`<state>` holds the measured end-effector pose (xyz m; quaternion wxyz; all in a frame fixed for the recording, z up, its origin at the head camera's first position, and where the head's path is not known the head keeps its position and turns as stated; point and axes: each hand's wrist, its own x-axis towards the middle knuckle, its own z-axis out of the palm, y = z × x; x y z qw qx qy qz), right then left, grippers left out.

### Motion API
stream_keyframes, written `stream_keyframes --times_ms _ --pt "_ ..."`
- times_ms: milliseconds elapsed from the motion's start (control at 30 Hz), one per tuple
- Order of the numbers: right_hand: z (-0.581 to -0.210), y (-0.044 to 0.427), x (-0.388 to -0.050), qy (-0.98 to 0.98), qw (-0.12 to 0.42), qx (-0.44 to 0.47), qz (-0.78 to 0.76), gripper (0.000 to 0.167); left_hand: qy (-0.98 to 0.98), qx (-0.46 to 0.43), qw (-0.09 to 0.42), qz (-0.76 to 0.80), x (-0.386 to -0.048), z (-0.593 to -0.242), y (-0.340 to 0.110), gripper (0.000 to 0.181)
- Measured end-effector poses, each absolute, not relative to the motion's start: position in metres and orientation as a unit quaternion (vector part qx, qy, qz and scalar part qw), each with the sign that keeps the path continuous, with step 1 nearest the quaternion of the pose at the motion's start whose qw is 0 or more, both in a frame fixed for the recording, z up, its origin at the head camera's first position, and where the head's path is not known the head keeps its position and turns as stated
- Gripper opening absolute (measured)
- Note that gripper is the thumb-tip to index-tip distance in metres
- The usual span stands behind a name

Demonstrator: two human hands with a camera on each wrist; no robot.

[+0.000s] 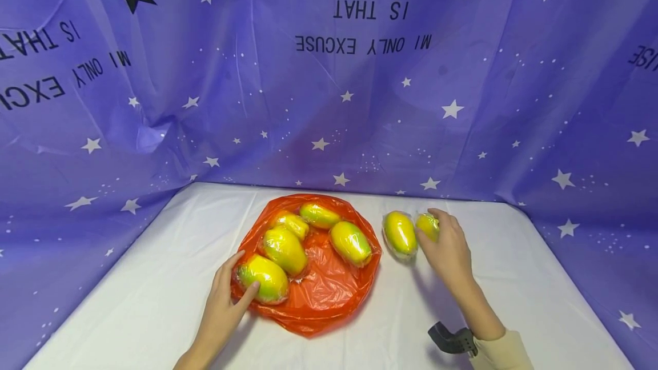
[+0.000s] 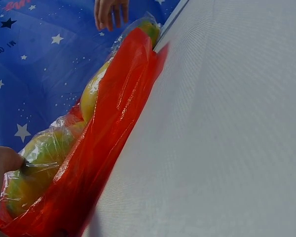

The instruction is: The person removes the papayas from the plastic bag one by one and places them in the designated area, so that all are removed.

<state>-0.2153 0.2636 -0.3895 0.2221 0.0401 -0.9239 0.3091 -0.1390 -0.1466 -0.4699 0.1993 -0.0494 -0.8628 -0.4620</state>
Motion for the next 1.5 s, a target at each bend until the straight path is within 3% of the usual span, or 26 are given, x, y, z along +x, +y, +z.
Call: stream_keyframes --times_ms 867,1500 --pt "-0.374 0.195 -0.208 -0.891 0.135 0.122 0.417 0.043 -0.864 -0.049 0.194 -0.462 -0.139 -0.469 -0.144 0.069" --pt "-0.396 0.150 -0.231 -0.939 0.111 0.150 0.289 0.051 -0.868 -0.044 0.188 -0.457 -0.139 -0.468 -0.146 0.068"
